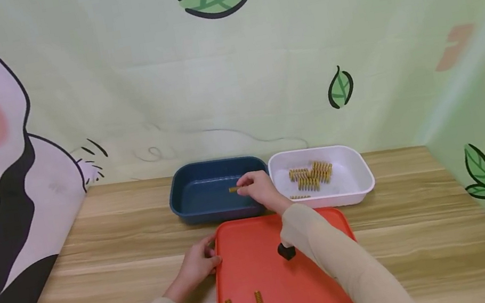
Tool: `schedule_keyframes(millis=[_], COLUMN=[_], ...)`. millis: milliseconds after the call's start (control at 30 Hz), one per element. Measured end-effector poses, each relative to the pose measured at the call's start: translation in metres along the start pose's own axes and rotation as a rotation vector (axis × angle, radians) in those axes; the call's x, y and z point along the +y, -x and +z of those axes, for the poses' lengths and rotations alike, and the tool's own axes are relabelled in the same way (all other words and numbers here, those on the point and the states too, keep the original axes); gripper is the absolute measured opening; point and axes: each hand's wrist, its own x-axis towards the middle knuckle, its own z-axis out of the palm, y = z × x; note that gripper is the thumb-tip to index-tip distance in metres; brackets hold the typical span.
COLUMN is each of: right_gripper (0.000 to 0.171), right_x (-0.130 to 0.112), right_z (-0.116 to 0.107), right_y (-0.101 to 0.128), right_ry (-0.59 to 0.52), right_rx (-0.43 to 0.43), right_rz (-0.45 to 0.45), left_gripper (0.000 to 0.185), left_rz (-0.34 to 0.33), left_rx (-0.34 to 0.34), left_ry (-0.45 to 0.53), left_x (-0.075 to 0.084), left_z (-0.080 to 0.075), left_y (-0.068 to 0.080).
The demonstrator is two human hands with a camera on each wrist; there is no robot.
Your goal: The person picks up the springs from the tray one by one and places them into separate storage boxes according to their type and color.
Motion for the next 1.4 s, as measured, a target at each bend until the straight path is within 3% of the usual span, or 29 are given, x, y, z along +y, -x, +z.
schedule_keyframes(millis=[333, 800, 1100, 1400], right_gripper=[0.012, 0.017, 0.02, 0.017], right_x=[0.002, -0.001, -0.003, -0.001], right_z=[0.004, 0.006, 0.007, 0.01], right_y=[-0.012, -0.02, -0.021, -0.022], right_ry=[-0.037, -0.185, -0.102, 0.082], right_rx=[-0.046, -0.102, -0.123, -0.138], right_rz=[0.019, 0.135, 0.146, 0.058], left_gripper=[0.055, 0.054, 0.054, 0.055], left_rz=[-0.001, -0.009, 0.002, 0.008], left_rx=[0.001, 0.004, 0.004, 0.006], left_ry=[0.009, 0.019, 0.032, 0.03], left_x=[0.001, 0.003, 0.002, 0.001], left_z=[0.0, -0.001, -0.001, -0.001], left_y=[0.001, 0.002, 0.003, 0.004])
